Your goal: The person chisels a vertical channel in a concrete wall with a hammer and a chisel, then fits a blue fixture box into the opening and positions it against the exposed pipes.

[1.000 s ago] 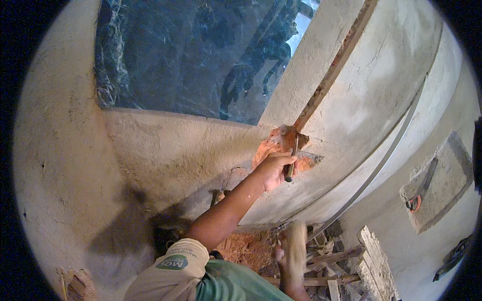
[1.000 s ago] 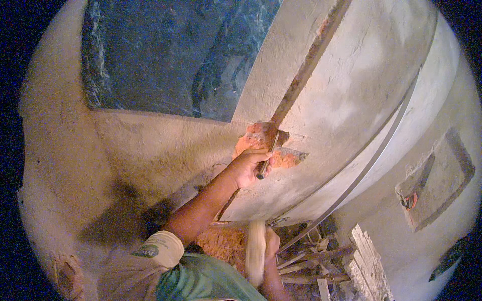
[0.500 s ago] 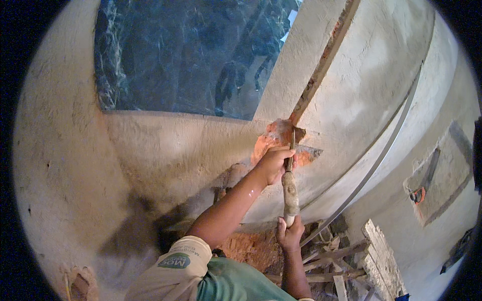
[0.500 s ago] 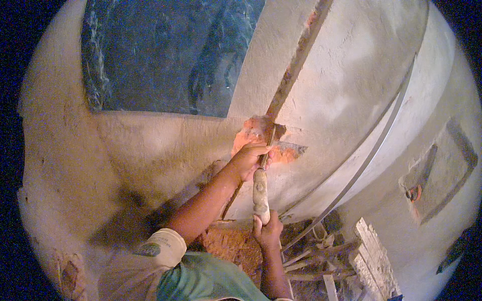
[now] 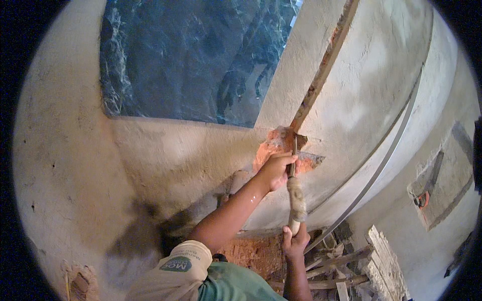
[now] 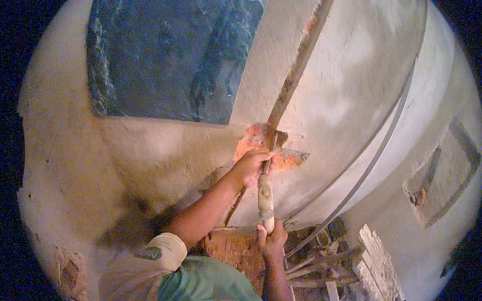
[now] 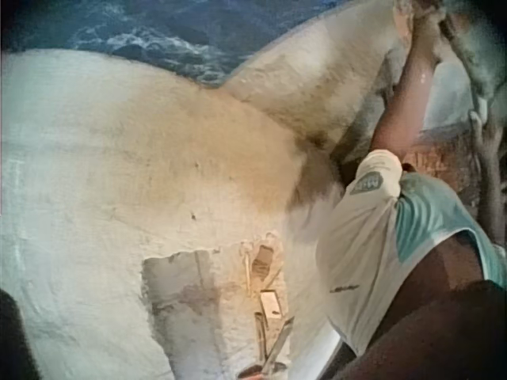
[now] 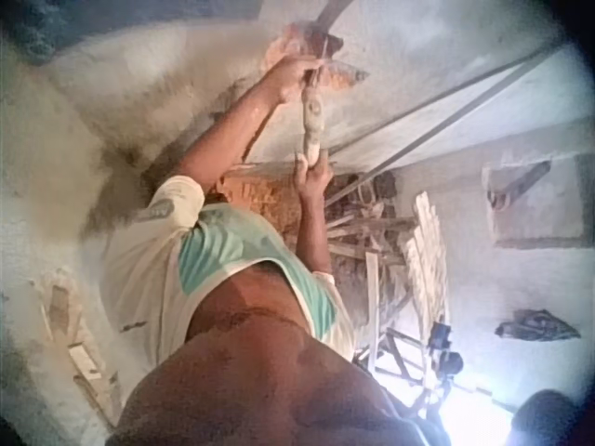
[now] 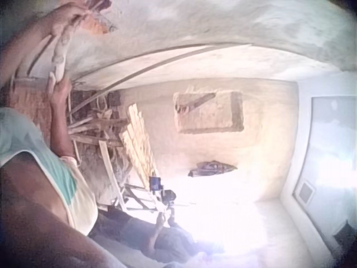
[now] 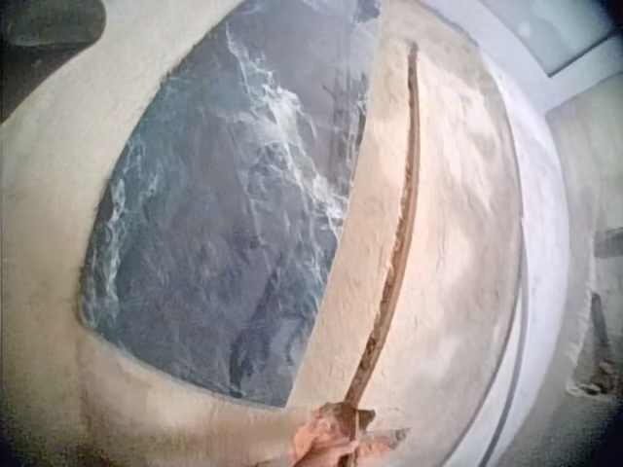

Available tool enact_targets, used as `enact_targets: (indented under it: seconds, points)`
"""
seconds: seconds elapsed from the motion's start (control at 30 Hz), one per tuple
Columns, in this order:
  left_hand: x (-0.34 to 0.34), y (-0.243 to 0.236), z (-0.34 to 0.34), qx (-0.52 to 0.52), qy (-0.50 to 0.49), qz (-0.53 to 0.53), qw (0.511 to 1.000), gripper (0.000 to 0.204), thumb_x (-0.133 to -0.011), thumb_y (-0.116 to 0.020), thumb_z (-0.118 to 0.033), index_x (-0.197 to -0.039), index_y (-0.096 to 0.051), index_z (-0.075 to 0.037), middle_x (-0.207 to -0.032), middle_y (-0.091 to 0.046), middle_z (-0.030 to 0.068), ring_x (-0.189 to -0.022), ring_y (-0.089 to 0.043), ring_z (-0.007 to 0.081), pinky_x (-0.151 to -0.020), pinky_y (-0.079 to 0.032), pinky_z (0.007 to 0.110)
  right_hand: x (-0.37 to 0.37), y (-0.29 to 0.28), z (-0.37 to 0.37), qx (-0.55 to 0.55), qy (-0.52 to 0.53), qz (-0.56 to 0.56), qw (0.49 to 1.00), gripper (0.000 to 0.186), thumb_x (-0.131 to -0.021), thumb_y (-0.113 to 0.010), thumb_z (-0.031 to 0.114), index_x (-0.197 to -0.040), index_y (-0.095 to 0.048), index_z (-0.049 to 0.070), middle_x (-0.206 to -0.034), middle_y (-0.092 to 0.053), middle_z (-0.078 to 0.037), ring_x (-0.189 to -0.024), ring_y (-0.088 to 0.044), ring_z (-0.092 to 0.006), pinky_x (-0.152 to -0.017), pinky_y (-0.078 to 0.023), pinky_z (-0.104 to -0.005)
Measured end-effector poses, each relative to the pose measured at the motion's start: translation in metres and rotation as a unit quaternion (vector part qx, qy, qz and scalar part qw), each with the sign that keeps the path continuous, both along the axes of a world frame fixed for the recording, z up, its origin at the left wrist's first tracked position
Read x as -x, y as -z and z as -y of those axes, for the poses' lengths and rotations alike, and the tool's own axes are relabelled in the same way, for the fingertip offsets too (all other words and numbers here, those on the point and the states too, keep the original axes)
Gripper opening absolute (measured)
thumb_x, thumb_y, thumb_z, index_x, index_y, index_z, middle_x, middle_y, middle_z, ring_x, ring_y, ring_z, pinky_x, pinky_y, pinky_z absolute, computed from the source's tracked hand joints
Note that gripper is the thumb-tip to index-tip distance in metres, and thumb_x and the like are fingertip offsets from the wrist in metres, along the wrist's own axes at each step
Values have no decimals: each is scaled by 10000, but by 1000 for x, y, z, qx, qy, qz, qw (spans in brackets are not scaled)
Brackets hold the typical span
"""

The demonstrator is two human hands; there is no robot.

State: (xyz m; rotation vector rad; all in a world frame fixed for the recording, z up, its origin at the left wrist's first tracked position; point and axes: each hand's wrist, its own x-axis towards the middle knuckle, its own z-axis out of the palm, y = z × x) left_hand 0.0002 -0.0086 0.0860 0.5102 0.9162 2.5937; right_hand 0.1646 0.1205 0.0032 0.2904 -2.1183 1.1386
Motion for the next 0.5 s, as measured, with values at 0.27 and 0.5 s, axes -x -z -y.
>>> enact_targets:
  seconds: [0.27,0.5]
  points:
    - [-4,-3,-14,-3,3,-3,1000,139,-837,-499,-151,-796,-536,-24,-728,-554,49,-638,-535,148,-586,-447,262,12,30,-25,-165,71,-49,983,235,-703,-642,234,-771,-525,43,-618,-554,-127,-579,-553,-327,-493,-432,-355]
    - [-10,-9,-11,-14,-11,22,1000,130,-840,-484,-127,-803,-536,-13,-737,-554,55,-654,-535,150,-594,-440,252,10,21,-29,27,-85,-148,985,439,-793,-520,402,-857,-498,-32,-742,-557,-150,-670,-544,-205,-577,-446,-341]
